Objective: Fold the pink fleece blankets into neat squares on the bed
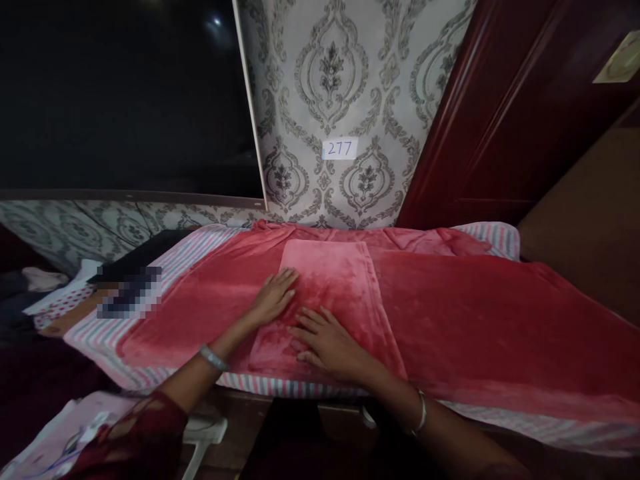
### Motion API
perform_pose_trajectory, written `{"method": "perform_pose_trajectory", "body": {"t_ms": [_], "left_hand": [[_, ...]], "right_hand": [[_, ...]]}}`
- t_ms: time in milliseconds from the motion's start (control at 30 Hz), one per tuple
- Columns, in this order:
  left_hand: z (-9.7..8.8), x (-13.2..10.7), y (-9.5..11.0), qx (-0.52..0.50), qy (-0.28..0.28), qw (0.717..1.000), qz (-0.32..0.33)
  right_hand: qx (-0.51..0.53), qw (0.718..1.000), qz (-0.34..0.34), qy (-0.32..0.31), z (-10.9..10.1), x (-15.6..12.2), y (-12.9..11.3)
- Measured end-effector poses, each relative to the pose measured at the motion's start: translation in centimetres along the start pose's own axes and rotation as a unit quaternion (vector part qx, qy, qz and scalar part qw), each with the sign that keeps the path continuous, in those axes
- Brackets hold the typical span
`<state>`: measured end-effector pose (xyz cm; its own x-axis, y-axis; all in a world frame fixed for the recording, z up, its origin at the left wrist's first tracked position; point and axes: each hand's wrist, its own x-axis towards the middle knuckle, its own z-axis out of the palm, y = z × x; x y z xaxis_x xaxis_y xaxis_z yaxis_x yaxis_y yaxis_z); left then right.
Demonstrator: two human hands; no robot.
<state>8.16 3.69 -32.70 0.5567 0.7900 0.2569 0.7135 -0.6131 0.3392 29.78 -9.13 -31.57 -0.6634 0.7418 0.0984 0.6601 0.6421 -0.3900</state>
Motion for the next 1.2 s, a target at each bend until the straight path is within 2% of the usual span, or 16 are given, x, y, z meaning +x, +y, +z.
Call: {"method": "perform_pose_trajectory", "body": {"t_ms": [133, 200, 267, 400, 600, 700, 800, 900, 1000, 1100, 1133, 1200], "left_hand": [[-0.4, 6.5, -0.4, 0.055, -0.077, 0.994, -0.053], [0.3, 8.4, -0.9, 0.075, -0.091, 0.99, -0.079], [1.3, 9.2, -1.5, 0.08, -0.091, 0.989, -0.09], [2.9, 9.1, -2.7, 0.087, -0.085, 0.987, -0.101], [3.4, 9.2, -3.5, 0.064, -0.07, 0.991, -0.094], [3.2, 9.5, -3.8, -0.057, -0.015, 0.993, -0.104], [2.8, 9.4, -4.2, -0.161, 0.057, 0.977, -0.131], [2.2, 7.5, -4.2, -0.193, 0.117, 0.959, -0.169], [1.7, 3.1, -3.4, -0.292, 0.155, 0.921, -0.208], [1.3, -2.1, -1.7, -0.51, 0.153, 0.8, -0.277], [1.0, -3.6, -1.1, -0.547, 0.148, 0.767, -0.3], [0.5, -6.0, 0.4, -0.595, 0.138, 0.725, -0.319]], "right_hand": [[-0.004, 0.999, -0.027, -0.022, 0.7, 2.0, 0.2], [0.008, 0.999, -0.029, -0.034, 1.1, 2.2, 0.3], [0.025, 0.999, -0.026, -0.036, 1.3, 1.9, 0.3], [0.049, 0.998, -0.021, -0.045, 0.8, 1.6, 0.2], [0.048, 0.998, -0.024, -0.039, 0.7, 1.9, 0.4], [0.032, 0.998, -0.027, -0.036, 0.9, 1.8, 0.4], [0.02, 0.999, -0.031, -0.031, 0.8, 1.8, 0.5], [0.039, 0.997, -0.066, -0.033, -0.2, 2.4, 1.7], [0.049, 0.995, -0.085, 0.012, -2.4, 4.0, 4.7], [-0.001, 0.995, 0.018, 0.102, -5.4, 6.5, 9.3], [-0.016, 0.991, 0.061, 0.115, -6.4, 7.5, 10.8], [-0.03, 0.984, 0.124, 0.124, -8.0, 9.2, 13.7]]}}
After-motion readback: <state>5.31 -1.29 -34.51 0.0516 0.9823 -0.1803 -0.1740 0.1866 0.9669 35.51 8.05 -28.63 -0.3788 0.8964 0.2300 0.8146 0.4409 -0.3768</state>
